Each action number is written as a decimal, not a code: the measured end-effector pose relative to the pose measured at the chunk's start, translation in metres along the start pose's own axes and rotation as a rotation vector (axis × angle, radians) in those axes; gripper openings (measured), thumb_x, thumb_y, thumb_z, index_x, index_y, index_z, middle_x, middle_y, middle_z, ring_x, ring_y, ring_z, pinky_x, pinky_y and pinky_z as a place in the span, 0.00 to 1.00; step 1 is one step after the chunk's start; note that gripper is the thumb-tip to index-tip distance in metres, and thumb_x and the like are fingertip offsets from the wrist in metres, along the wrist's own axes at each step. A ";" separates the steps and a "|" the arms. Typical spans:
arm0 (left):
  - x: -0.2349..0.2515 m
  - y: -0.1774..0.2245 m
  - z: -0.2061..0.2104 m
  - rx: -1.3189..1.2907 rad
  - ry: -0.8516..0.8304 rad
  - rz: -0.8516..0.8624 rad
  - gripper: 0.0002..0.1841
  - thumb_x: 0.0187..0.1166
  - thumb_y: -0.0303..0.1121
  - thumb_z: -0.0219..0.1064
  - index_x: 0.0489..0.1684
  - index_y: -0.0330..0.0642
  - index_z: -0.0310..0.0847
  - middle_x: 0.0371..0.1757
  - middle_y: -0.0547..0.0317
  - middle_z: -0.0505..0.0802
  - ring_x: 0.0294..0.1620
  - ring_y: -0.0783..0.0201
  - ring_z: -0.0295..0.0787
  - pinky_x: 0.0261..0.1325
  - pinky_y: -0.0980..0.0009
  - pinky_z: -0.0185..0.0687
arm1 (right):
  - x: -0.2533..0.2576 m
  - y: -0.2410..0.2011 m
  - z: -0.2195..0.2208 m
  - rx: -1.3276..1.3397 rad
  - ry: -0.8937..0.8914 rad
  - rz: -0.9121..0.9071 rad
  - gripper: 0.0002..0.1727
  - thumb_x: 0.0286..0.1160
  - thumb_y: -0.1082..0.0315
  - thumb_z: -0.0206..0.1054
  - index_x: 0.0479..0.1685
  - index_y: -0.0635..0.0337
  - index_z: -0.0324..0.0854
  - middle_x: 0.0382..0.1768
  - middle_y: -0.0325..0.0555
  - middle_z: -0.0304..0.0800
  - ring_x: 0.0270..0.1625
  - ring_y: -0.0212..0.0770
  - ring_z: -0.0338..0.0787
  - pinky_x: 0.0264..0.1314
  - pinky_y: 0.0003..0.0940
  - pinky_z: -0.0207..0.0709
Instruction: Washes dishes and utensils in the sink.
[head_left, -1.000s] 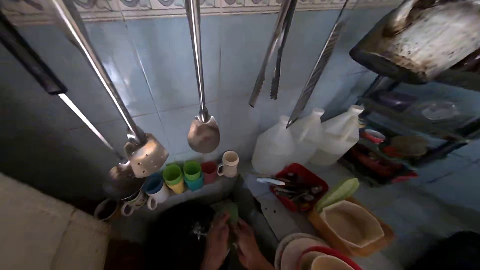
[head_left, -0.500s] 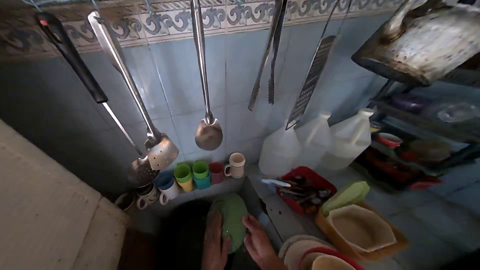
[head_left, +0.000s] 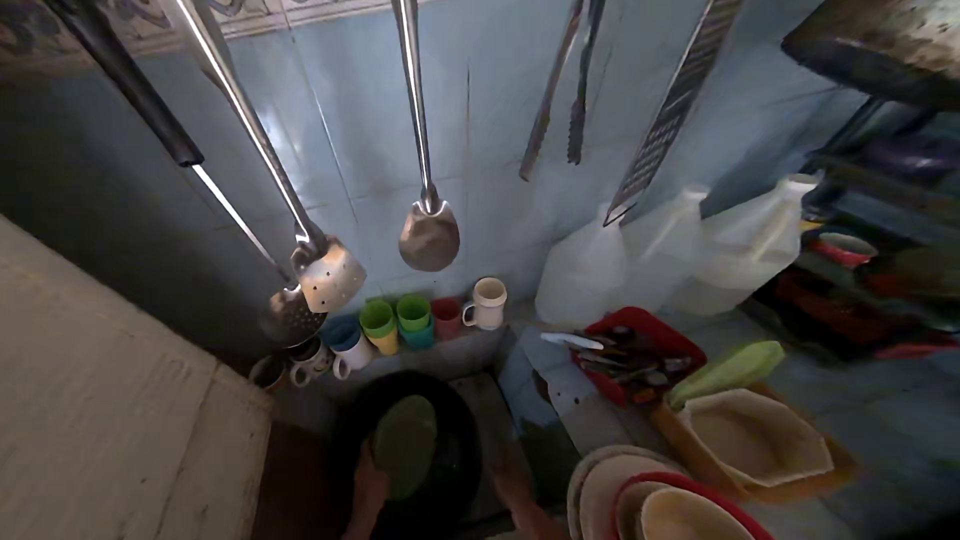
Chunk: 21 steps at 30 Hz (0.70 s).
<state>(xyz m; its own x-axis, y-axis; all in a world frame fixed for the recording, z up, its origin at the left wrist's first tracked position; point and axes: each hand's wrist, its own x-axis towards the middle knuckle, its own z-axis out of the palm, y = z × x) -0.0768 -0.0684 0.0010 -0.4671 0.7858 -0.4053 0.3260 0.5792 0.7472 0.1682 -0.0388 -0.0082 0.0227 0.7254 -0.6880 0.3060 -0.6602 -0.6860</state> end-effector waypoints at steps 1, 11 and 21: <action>0.003 -0.007 0.001 -0.216 -0.009 -0.132 0.31 0.86 0.23 0.58 0.90 0.40 0.54 0.76 0.29 0.78 0.66 0.36 0.85 0.58 0.42 0.88 | 0.009 0.012 0.002 -0.026 -0.015 0.049 0.31 0.90 0.58 0.60 0.83 0.71 0.66 0.83 0.71 0.68 0.86 0.65 0.67 0.86 0.63 0.60; -0.047 -0.011 0.024 -1.087 0.044 -0.676 0.30 0.89 0.56 0.52 0.82 0.46 0.64 0.70 0.40 0.81 0.61 0.49 0.83 0.54 0.55 0.84 | 0.037 0.014 0.015 0.152 -0.190 0.084 0.24 0.93 0.65 0.54 0.83 0.66 0.67 0.72 0.68 0.79 0.63 0.58 0.88 0.65 0.52 0.82; 0.028 -0.018 0.046 -1.042 0.275 -0.538 0.36 0.90 0.57 0.53 0.91 0.46 0.51 0.86 0.38 0.68 0.80 0.36 0.70 0.68 0.36 0.78 | 0.024 0.010 0.010 0.228 -0.231 -0.082 0.17 0.88 0.69 0.61 0.67 0.72 0.76 0.46 0.59 0.87 0.34 0.42 0.90 0.40 0.37 0.86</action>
<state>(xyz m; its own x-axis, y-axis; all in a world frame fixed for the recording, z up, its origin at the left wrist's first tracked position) -0.0578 -0.0469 -0.0474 -0.5406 0.3514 -0.7644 -0.7255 0.2653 0.6350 0.1625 -0.0294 -0.0339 -0.2178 0.7315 -0.6461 0.0763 -0.6473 -0.7584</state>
